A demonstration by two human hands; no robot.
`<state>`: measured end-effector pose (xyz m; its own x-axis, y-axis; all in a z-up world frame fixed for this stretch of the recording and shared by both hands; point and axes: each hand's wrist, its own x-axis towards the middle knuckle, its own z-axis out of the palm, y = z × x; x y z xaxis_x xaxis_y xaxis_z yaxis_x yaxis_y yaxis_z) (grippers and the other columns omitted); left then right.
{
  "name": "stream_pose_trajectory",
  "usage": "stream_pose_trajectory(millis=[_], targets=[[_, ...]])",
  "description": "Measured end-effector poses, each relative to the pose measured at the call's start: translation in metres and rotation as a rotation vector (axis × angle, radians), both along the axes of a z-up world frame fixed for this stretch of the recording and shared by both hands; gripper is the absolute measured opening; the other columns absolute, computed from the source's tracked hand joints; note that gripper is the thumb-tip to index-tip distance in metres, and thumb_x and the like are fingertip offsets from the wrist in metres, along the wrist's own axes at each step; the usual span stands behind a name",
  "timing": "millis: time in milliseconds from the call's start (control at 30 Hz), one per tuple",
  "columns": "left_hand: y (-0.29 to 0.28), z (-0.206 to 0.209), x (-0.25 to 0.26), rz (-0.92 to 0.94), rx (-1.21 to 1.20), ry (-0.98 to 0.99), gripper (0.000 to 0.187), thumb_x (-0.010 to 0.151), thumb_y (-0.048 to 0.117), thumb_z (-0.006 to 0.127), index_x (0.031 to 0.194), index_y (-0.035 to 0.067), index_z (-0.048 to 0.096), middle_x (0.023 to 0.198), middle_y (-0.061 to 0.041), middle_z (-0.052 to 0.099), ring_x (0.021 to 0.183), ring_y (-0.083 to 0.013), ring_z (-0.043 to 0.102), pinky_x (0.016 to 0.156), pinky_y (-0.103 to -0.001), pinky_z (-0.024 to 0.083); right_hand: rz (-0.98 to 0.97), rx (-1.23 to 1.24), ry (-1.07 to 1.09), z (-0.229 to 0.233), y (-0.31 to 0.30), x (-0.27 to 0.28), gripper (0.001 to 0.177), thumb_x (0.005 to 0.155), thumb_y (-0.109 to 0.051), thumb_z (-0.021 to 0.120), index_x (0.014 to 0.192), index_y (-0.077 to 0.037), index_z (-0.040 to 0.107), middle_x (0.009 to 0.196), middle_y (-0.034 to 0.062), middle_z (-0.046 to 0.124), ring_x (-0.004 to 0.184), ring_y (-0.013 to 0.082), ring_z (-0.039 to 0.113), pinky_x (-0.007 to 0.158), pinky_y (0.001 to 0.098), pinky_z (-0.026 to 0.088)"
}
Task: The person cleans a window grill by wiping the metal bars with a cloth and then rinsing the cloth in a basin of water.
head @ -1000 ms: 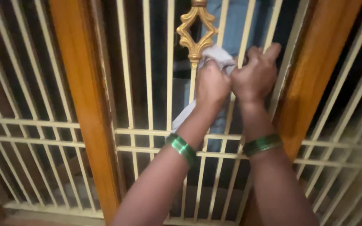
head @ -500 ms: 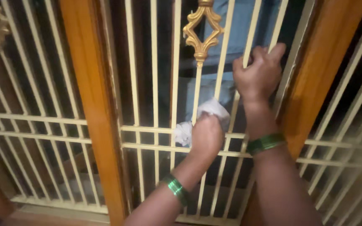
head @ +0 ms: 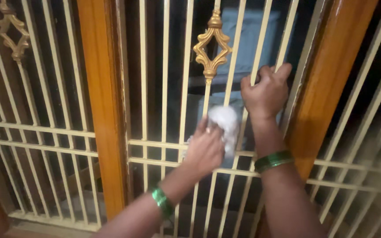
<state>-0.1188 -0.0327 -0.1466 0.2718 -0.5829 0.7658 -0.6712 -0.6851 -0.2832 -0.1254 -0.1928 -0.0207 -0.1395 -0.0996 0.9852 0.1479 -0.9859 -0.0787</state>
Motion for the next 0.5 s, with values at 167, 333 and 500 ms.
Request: stream_pose_trajectory(millis=[167,333,500], targets=[[0.008,0.074,0.009,0.041,-0.236,-0.325,0.043,0.088,0.022,0.053,0.117,-0.002,0.074,0.128,-0.021,0.066,0.132,-0.0328,0.053,0.127,-0.056,0.012,-0.009,0.033,0.043,0.002,0.005,-0.008,0.027,0.079,-0.027,0.08,0.082,-0.002,0.069,0.106,0.0206,0.053,0.078,0.0404,0.065,0.07,0.0496,0.055],[0.014,0.117,-0.001,0.163,-0.056,-0.369,0.045,0.09,0.03,0.055,0.115,-0.004,0.07,0.13,-0.026,0.062,0.137,-0.0389,0.051,0.124,-0.06,0.005,0.04,0.095,0.088,0.002,0.004,-0.011,0.027,0.08,-0.028,0.08,0.079,-0.004,0.069,0.106,0.0213,0.053,0.077,0.0413,0.065,0.069,0.0511,0.054],[0.005,0.174,0.01,0.076,-0.233,-0.452,0.057,0.088,0.034,0.058,0.129,-0.005,0.066,0.137,-0.028,0.058,0.132,-0.0387,0.052,0.126,-0.056,0.001,0.081,0.024,0.071,0.0,-0.005,-0.004,0.025,0.079,-0.026,0.08,0.081,-0.004,0.067,0.105,0.0201,0.053,0.08,0.0401,0.064,0.073,0.0497,0.054]])
